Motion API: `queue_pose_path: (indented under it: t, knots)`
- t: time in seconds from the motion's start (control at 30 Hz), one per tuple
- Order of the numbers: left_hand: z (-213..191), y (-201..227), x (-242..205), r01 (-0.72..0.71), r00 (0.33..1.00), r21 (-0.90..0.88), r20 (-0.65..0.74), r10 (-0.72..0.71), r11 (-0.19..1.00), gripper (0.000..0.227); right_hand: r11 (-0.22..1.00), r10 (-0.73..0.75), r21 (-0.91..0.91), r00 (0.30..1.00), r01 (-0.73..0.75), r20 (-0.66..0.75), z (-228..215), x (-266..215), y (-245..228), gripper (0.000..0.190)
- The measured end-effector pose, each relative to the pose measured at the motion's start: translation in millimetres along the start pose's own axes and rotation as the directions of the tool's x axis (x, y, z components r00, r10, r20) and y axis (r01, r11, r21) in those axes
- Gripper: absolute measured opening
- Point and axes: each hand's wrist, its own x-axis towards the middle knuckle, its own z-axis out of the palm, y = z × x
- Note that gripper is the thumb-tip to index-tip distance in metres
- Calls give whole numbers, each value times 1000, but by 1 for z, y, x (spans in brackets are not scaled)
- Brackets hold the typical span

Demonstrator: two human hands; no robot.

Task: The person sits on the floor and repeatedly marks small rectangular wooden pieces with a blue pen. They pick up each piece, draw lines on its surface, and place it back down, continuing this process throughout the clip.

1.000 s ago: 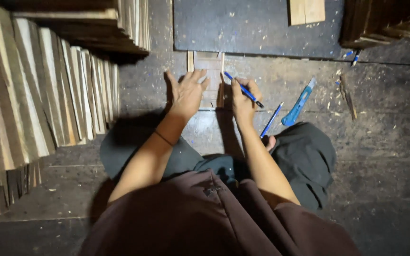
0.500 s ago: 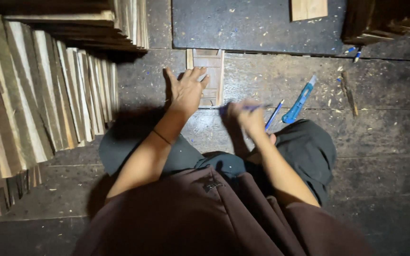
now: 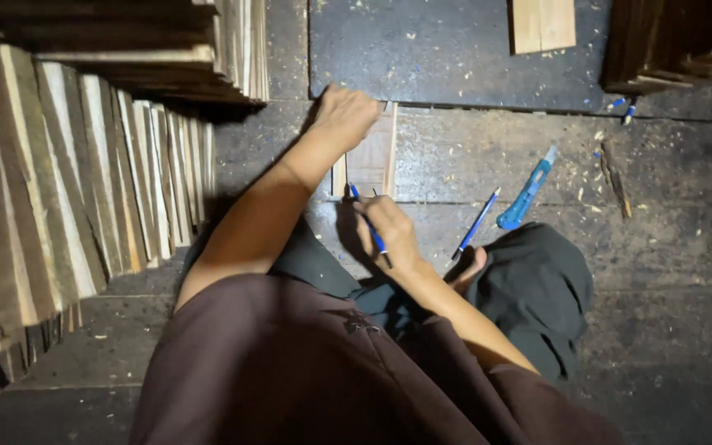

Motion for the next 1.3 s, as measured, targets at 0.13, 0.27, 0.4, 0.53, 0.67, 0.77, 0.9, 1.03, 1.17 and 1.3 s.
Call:
queue_pose_path:
  t: [0.13,0.27,0.4,0.53,0.67,0.77,0.9,1.03,1.17,1.3]
  knots:
    - [-81,21,23,7,973,-21,229,-2,1000,46,958,-130,-253,991,136,41,18,41,-1,10]
    - [-128,22,42,-47,912,123,409,-7,991,112,874,-153,-453,985,175,86,42,70,25,11]
    - [-135,25,57,-46,840,199,538,-70,979,165,830,-142,-530,985,172,99,64,87,60,18]
    - [-135,26,55,-20,830,183,551,-86,983,148,880,249,-440,963,-179,107,84,98,69,5]
    - [-145,30,49,-39,844,168,533,-58,985,169,814,161,-580,952,21,260,66,85,37,40]
    - [-146,32,42,-57,865,143,502,-23,988,165,547,110,-836,987,40,119,74,3,7,45]
    - [-162,41,21,-9,894,116,446,-44,993,145,758,321,-653,870,0,373,32,-20,-24,31]
    - [-143,37,-21,78,986,-4,151,-77,997,127,838,366,-480,920,-260,142,6,15,-25,15]
    - [-72,31,-71,329,893,-440,-142,-427,836,86,796,460,-463,887,-390,45,8,47,-9,78]
    - [0,41,-116,312,671,-696,-319,-669,646,65,759,496,-471,868,-450,-30,1,24,21,72]
